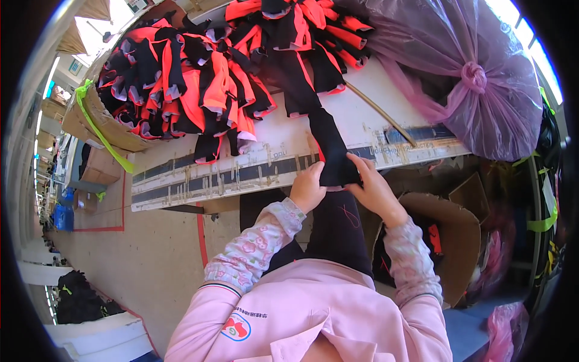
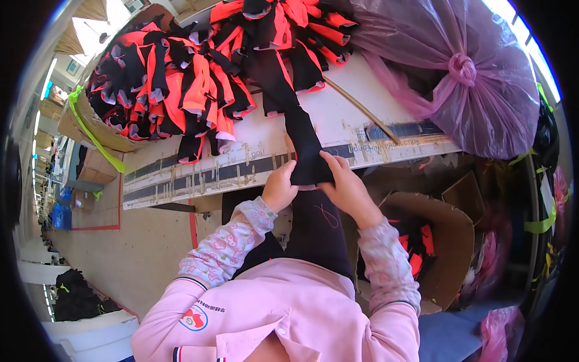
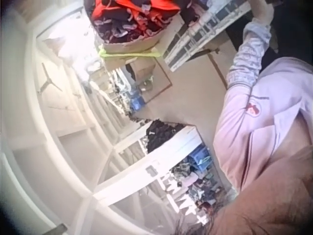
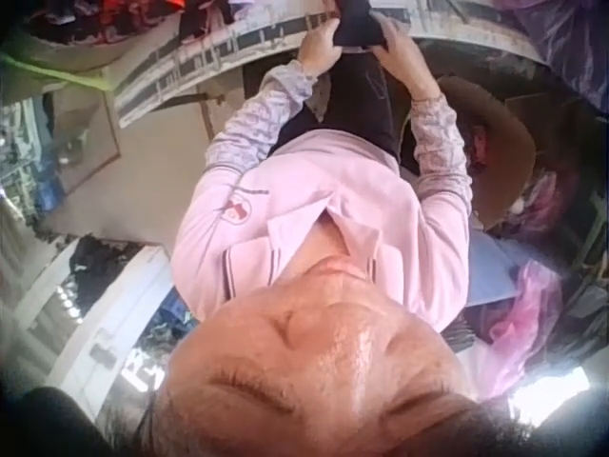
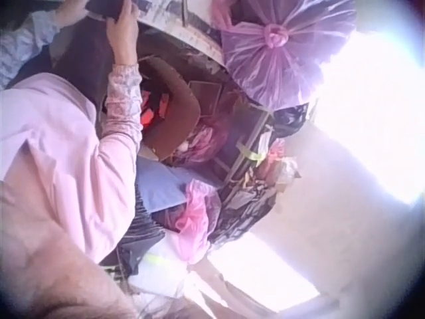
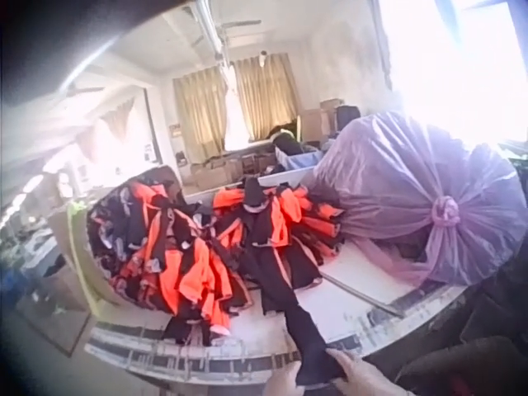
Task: Assembling and turning life vest straps using a wooden tool on a factory workbench.
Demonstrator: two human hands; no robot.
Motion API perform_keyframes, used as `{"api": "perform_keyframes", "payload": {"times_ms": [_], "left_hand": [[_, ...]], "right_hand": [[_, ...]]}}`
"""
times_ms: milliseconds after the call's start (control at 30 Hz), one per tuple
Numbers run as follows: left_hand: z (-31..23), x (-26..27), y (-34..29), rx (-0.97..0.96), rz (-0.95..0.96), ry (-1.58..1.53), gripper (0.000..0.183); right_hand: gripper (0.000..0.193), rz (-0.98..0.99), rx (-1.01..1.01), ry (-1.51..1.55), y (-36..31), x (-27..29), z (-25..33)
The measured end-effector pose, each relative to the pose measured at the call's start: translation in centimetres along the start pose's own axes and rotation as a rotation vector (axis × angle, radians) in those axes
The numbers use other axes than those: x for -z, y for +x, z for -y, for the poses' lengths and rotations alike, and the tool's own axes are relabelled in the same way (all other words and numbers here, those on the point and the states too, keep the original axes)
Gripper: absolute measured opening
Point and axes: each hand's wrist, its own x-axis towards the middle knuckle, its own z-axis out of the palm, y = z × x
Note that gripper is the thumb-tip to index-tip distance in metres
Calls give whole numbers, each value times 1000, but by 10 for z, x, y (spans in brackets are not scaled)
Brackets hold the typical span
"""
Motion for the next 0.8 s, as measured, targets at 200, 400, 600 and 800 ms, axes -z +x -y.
{"api": "perform_keyframes", "payload": {"times_ms": [200,400,600,800], "left_hand": [[9,-6,-40,799,173,-1031,32],[7,-19,-64,853,35,-1482,32],[10,-24,-59,934,-312,-1364,25],[17,-20,-58,912,-273,-1363,23]], "right_hand": [[34,-204,1,-3,5,-54,-17],[28,-233,-76,-59,8,-84,2],[32,-112,-177,-77,13,-95,17],[32,-125,-179,-95,12,-87,14]]}}
